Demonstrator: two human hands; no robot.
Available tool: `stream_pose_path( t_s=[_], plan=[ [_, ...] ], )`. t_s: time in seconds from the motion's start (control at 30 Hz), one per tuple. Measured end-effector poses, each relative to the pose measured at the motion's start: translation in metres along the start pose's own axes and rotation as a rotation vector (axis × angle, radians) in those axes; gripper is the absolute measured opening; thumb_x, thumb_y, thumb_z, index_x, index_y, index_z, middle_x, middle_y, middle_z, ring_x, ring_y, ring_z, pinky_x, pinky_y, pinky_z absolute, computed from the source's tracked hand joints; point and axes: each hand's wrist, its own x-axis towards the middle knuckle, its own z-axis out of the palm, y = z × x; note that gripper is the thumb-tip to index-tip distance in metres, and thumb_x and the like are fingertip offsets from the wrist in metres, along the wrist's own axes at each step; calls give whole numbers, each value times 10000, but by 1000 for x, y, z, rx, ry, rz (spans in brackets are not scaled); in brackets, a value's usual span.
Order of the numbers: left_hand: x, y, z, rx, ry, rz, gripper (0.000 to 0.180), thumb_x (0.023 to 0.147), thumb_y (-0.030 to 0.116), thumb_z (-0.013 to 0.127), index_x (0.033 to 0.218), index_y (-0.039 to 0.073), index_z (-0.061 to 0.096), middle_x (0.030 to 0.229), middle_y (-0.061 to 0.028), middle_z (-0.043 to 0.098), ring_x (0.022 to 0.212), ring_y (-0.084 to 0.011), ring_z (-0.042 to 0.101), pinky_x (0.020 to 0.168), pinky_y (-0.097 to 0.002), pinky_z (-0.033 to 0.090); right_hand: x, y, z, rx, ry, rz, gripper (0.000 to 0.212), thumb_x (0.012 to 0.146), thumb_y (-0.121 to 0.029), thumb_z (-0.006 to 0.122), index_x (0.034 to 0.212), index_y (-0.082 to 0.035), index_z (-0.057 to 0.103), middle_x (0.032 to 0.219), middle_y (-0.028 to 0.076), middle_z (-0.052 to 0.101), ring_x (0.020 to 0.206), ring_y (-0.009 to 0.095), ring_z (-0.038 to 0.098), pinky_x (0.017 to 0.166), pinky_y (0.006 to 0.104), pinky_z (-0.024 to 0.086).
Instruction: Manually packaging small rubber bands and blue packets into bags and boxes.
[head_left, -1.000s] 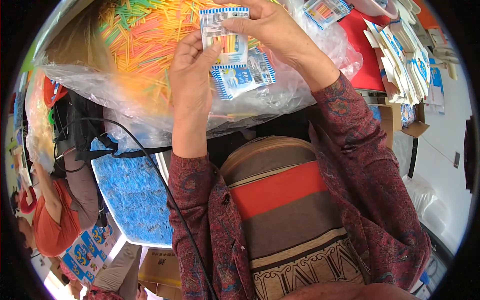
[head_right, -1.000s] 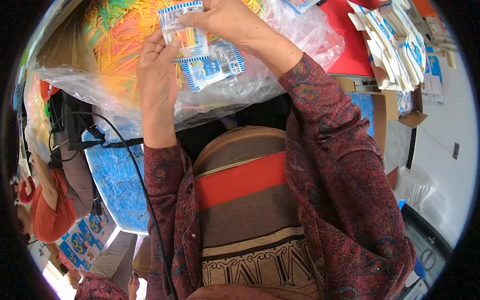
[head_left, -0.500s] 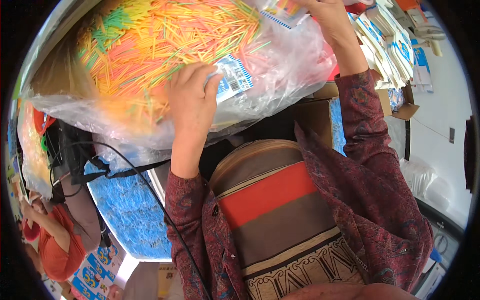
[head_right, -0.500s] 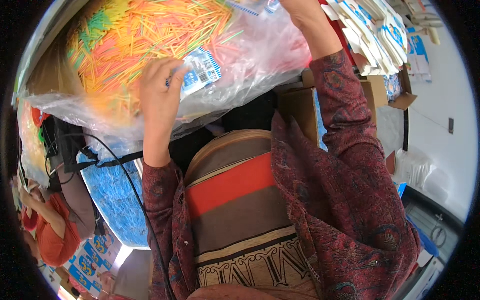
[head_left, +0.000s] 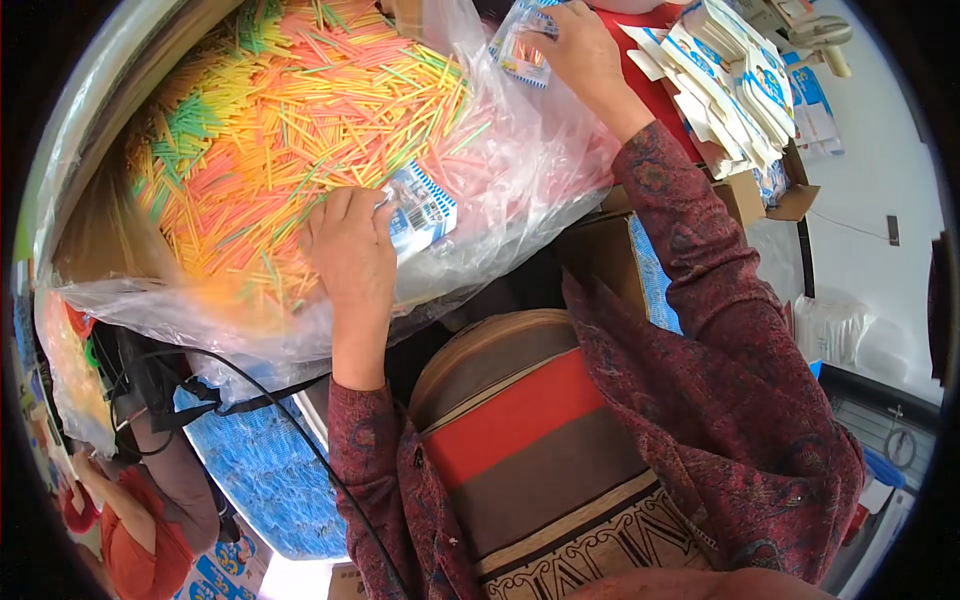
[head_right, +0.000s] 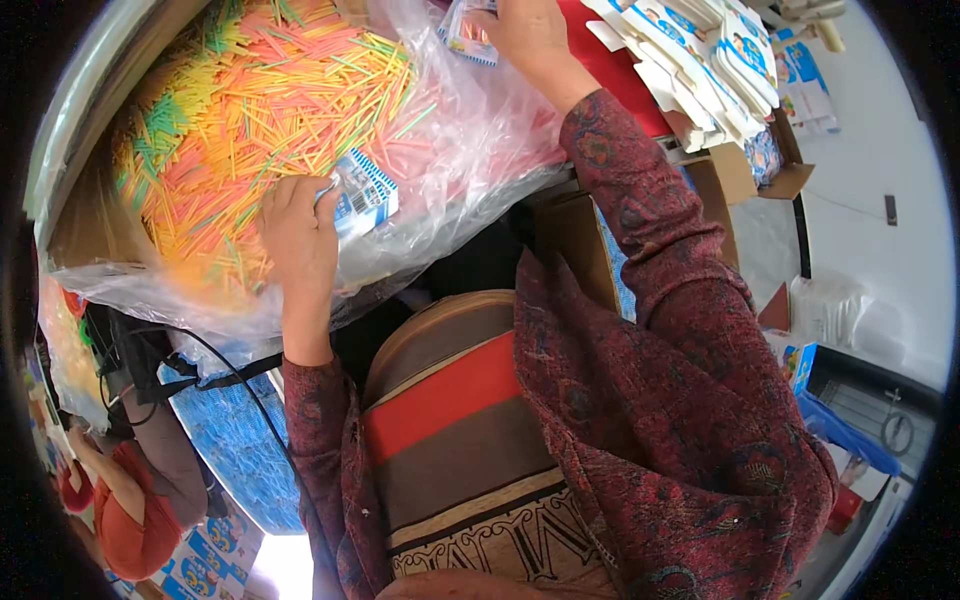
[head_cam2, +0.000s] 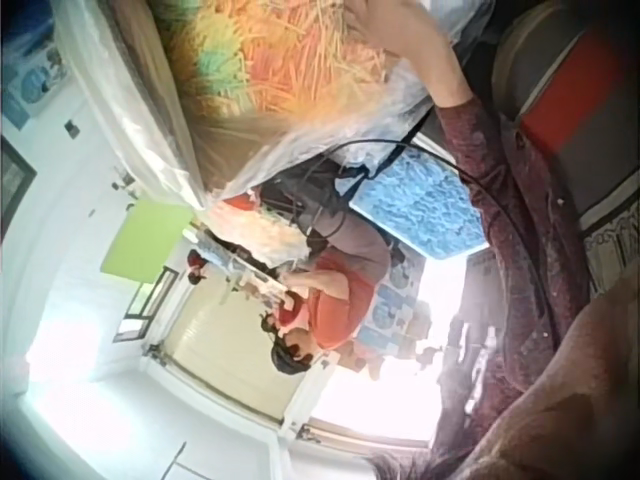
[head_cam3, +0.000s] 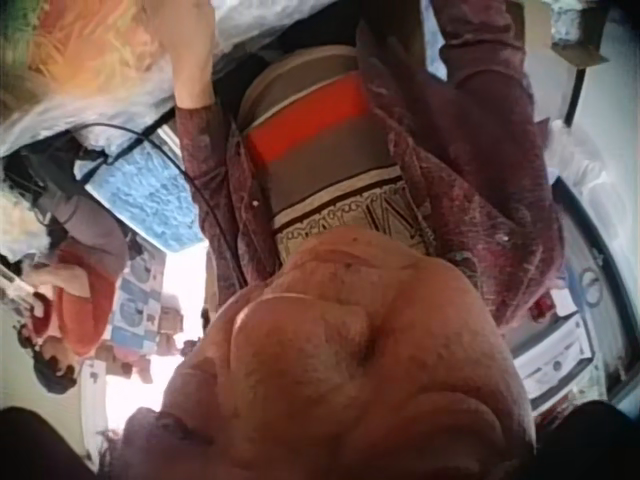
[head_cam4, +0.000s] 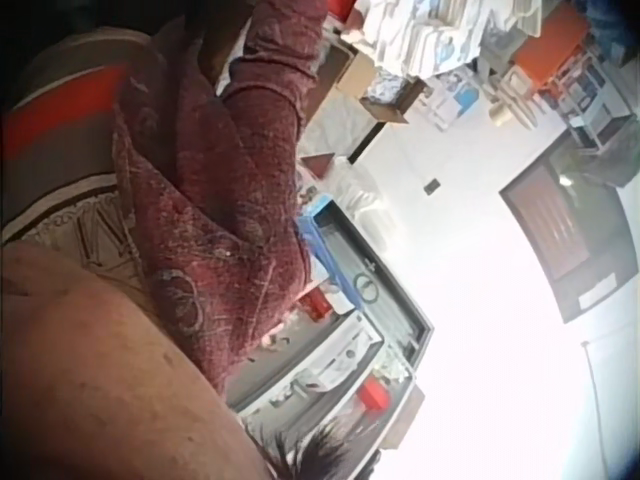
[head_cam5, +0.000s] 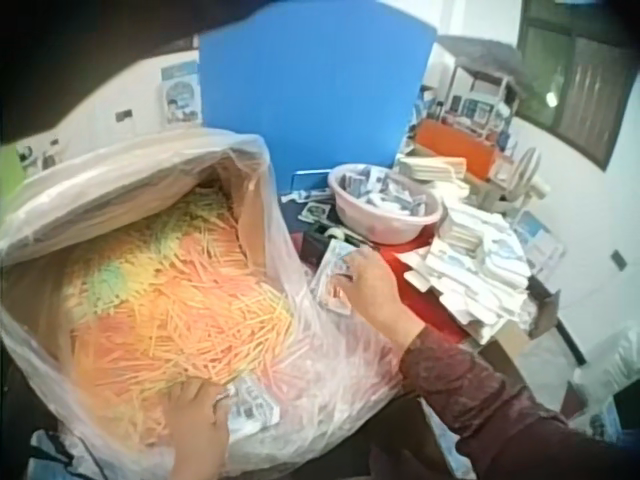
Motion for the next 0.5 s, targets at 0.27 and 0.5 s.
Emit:
stream_pose_path(
  t_s=[0.27,0.5],
  plan=[
    [3,-6,-3,-294,220,-8,102,798,75,688,900,78,679,919,-64,612,867,-264,584,795,-372,442,2,-27,-14,580,399,-156,436,724,-194,725,1120,-53,608,1154,137,592,1065,309,571,860,447,458],
    [5,11,-20,-424,299,11,150,784,11,703,929,42,679,932,-102,599,859,-250,586,759,-341,475,-58,-144,-36,1009,-651,36,308,906,-271,678,1047,2,676,815,29,664,721,39,577,634,205,470]
  ],
)
